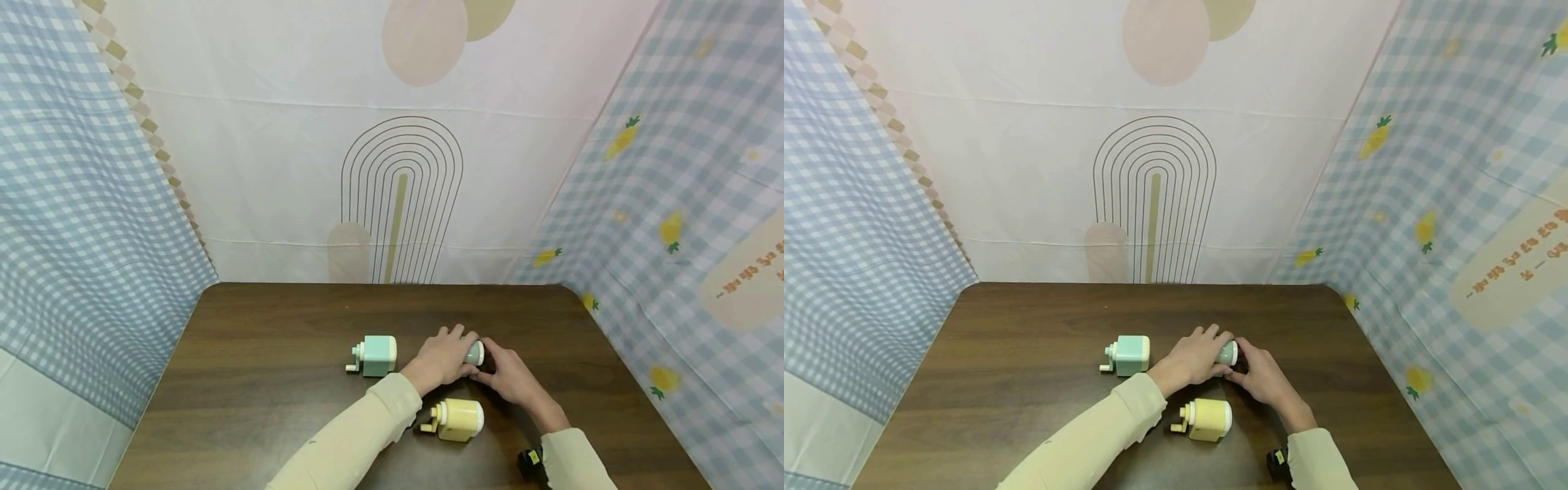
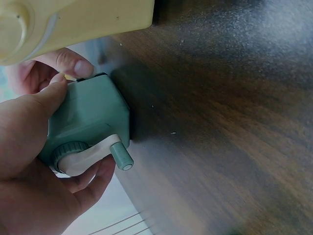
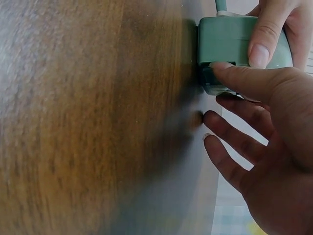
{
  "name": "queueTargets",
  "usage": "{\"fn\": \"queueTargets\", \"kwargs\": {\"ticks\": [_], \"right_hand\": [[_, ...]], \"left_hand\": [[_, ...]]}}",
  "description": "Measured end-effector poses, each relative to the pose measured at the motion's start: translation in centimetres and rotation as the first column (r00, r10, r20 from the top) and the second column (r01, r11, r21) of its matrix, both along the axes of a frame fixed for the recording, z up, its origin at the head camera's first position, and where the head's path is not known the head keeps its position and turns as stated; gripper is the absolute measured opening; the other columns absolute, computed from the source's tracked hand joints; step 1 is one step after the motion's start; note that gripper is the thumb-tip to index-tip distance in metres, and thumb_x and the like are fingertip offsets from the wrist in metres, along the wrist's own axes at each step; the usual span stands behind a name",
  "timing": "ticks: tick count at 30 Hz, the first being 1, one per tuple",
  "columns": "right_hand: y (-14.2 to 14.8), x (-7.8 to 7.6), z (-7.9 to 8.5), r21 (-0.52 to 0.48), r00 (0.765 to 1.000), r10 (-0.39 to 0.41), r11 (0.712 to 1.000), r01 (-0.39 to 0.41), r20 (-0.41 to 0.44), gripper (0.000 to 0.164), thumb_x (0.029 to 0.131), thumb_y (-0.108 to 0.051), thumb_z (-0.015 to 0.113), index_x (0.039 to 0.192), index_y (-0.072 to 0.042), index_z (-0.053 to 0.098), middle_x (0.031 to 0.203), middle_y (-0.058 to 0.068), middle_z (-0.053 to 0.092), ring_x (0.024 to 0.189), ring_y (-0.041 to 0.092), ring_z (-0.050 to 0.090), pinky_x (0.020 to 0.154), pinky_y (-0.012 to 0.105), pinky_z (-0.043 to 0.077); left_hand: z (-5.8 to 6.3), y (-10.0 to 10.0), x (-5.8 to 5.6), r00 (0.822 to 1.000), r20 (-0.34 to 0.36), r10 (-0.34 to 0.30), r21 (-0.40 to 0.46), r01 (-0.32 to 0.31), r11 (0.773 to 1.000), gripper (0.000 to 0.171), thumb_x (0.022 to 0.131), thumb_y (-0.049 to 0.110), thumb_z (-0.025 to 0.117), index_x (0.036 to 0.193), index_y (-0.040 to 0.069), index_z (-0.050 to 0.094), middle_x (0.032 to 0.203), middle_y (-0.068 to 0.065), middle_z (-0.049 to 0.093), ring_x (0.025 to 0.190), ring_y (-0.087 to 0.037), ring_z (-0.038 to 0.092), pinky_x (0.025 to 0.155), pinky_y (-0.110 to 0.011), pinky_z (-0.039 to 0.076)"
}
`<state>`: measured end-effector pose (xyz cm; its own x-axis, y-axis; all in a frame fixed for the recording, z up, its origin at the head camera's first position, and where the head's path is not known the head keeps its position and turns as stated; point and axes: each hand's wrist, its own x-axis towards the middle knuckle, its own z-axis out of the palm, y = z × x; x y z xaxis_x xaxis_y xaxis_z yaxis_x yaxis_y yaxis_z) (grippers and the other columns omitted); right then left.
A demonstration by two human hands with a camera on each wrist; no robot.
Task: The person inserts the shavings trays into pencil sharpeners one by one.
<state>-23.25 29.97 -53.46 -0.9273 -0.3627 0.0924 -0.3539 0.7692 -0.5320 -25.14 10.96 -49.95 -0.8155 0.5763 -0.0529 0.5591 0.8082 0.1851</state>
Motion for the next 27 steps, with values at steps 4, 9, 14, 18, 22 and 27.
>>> {"fn": "queueTargets", "kwargs": {"ticks": [4, 9, 14, 18, 22, 27], "right_hand": [[-0.05, 0.04, 0.27, 0.004, 1.000, 0.011, 1.000, -0.011, 0.006, 0.054, 0.088, -0.016, 0.081, 0.136, -0.011, 0.055, 0.114, 0.007, 0.071, 0.098, 0.020, 0.067, 0.081, 0.045, 0.057], [0.01, 0.16, 0.35, 0.007, 1.000, 0.015, 1.000, -0.015, 0.015, 0.055, 0.089, -0.015, 0.081, 0.136, -0.010, 0.055, 0.116, 0.008, 0.071, 0.100, 0.022, 0.067, 0.081, 0.046, 0.057], [-0.02, 0.41, 0.13, 0.007, 1.000, -0.008, 1.000, 0.007, 0.026, 0.058, 0.088, -0.016, 0.081, 0.138, -0.010, 0.053, 0.117, 0.009, 0.071, 0.104, 0.024, 0.067, 0.085, 0.049, 0.057], [0.08, 0.50, 0.05, 0.011, 0.999, -0.026, 1.000, 0.026, 0.032, 0.062, 0.089, -0.019, 0.081, 0.142, -0.009, 0.051, 0.120, 0.011, 0.070, 0.107, 0.027, 0.067, 0.088, 0.053, 0.057], [0.12, 0.57, 0.13, 0.002, 0.999, -0.028, 1.000, 0.028, 0.029, 0.063, 0.089, -0.021, 0.081, 0.142, -0.009, 0.050, 0.121, 0.012, 0.070, 0.108, 0.028, 0.067, 0.088, 0.053, 0.056], [-0.02, 0.61, 0.13, -0.005, 0.998, -0.024, 1.000, 0.024, 0.050, 0.064, 0.088, -0.022, 0.082, 0.142, -0.009, 0.049, 0.121, 0.011, 0.069, 0.108, 0.027, 0.066, 0.088, 0.052, 0.057]], "left_hand": [[0.09, -0.01, 0.04, 1.000, 0.001, 0.001, 0.004, -0.001, 1.000, 0.062, 0.096, 0.056, 0.061, 0.149, 0.030, 0.042, 0.145, -0.002, 0.048, 0.120, -0.024, 0.054, 0.084, -0.038, 0.059], [0.20, 0.07, 0.13, 1.000, 0.006, -0.005, 0.009, 0.005, 1.000, 0.062, 0.096, 0.055, 0.062, 0.149, 0.030, 0.042, 0.145, -0.003, 0.049, 0.120, -0.024, 0.054, 0.084, -0.038, 0.059], [0.06, 0.09, 0.16, 1.000, 0.004, -0.012, 0.010, 0.012, 1.000, 0.062, 0.096, 0.056, 0.062, 0.149, 0.030, 0.042, 0.145, -0.002, 0.049, 0.120, -0.024, 0.054, 0.084, -0.038, 0.059], [-0.10, 0.21, 0.03, 1.000, 0.001, -0.019, 0.017, 0.019, 1.000, 0.063, 0.096, 0.056, 0.061, 0.150, 0.029, 0.042, 0.145, -0.002, 0.049, 0.120, -0.025, 0.054, 0.084, -0.038, 0.059], [-0.14, 0.39, -0.07, 1.000, -0.001, -0.020, 0.015, 0.020, 1.000, 0.065, 0.096, 0.057, 0.060, 0.151, 0.030, 0.041, 0.146, -0.003, 0.049, 0.121, -0.025, 0.054, 0.084, -0.038, 0.059], [-0.07, 0.36, 0.03, 0.999, 0.028, -0.016, -0.001, 0.016, 1.000, 0.068, 0.096, 0.060, 0.057, 0.154, 0.030, 0.037, 0.149, -0.004, 0.046, 0.125, -0.026, 0.052, 0.087, -0.039, 0.058]]}}
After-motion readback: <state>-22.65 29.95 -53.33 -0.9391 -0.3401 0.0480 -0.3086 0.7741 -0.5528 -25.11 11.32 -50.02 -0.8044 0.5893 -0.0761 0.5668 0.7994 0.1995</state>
